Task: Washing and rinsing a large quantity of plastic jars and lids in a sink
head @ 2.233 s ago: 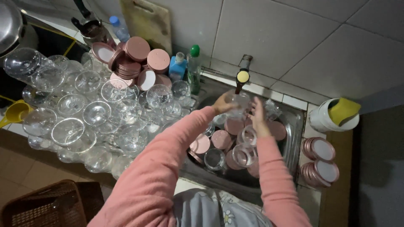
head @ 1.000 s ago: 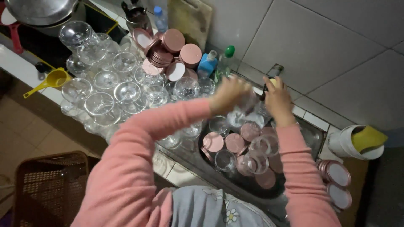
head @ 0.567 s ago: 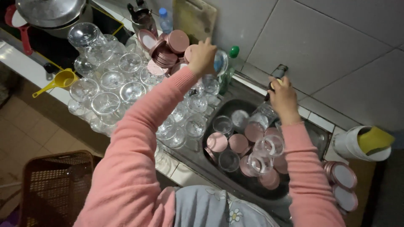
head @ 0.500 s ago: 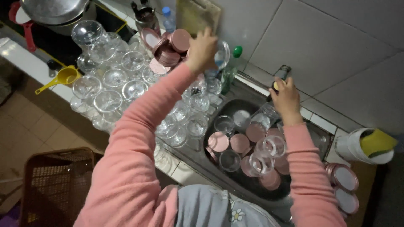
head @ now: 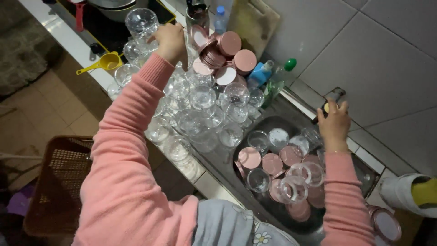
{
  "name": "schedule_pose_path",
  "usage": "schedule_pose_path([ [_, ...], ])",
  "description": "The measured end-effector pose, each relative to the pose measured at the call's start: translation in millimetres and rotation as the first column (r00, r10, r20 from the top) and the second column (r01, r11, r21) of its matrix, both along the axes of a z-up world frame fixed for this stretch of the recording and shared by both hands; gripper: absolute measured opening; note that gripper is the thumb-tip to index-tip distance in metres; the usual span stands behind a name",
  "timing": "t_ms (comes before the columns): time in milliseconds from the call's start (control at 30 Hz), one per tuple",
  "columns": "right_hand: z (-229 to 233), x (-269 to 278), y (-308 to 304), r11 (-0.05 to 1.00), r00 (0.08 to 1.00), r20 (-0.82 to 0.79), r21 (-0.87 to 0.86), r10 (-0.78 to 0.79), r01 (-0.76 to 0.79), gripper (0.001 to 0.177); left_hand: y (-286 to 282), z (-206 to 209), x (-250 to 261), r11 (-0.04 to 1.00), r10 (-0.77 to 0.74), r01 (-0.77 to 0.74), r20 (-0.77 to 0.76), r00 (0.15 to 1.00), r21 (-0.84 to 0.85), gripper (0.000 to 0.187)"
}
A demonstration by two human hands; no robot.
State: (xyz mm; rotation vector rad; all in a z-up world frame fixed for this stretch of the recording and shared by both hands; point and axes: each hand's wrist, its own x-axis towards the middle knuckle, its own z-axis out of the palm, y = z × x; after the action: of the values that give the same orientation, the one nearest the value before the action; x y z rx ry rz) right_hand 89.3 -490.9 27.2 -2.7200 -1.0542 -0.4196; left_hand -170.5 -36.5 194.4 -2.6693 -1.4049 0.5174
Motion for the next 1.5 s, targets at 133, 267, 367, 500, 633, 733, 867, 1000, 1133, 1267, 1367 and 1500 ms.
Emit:
schedule_pose_path([
  [133,10,-7,3,0.999,0.998,-0.066,0.037,0.011,-0.009,0.044,-4,-10,3,0.999,-0.02,0.016,-0.111,0.994,-0.037,0.11],
  [267,7,-5,1,1.0,0.998,-0.055,0.021,0.01,-0.009,0.048,3,-31,9,1.0,-0.011,0.018,-0.291,0.957,0.02,0.128],
  [367,9,-5,0,1.0,0.998,-0.063,-0.007,-0.003,0.003,0.05,12,-40,14,1.0,0.027,-0.024,-0.256,0.966,0.016,0.132],
  [500,14,-9,1,1.0,0.997,-0.078,0.007,0.002,-0.001,0.05,24,-56,17,0.998,0.059,-0.056,-0.134,0.989,0.029,0.128],
  [633,10,-8,0,1.0,0.999,-0.05,0.002,0.002,-0.002,0.05,48,-84,26,0.996,0.086,-0.086,-0.023,0.996,0.009,0.072],
  [733,13,-11,-1,1.0,0.999,-0.048,0.015,0.021,-0.02,0.049,45,-85,23,0.993,0.087,-0.088,0.014,0.996,0.073,0.06],
  [867,29,-24,2,1.0,0.988,-0.15,-0.009,-0.03,0.029,0.066,31,-72,18,0.979,-0.045,0.059,-0.074,0.996,0.195,0.092],
  [1000,22,-37,-20,0.934,0.968,-0.252,0.351,0.022,0.07,0.104,33,-100,32,0.786,-0.357,0.208,0.152,0.922,0.582,0.031],
  [1133,-45,-22,-68,0.912,0.829,-0.468,0.107,-0.306,0.397,0.075,-66,-58,50,0.598,-0.758,0.398,0.329,0.563,0.696,0.055],
  [1267,-136,-7,-107,0.869,0.727,-0.476,-0.271,-0.495,0.414,0.065,-197,-73,99,0.39,-0.81,0.809,0.582,0.074,0.44,0.021],
  [1367,-152,-13,-108,0.838,0.687,-0.48,-0.283,-0.545,0.467,0.062,-264,-170,153,0.275,-0.755,0.958,0.597,0.27,-0.085,0.027],
  [1500,-90,-55,-79,0.966,0.858,-0.447,-0.164,-0.253,0.2,0.033,-328,-349,237,0.374,-0.763,0.818,0.356,0.54,-0.437,0.054],
])
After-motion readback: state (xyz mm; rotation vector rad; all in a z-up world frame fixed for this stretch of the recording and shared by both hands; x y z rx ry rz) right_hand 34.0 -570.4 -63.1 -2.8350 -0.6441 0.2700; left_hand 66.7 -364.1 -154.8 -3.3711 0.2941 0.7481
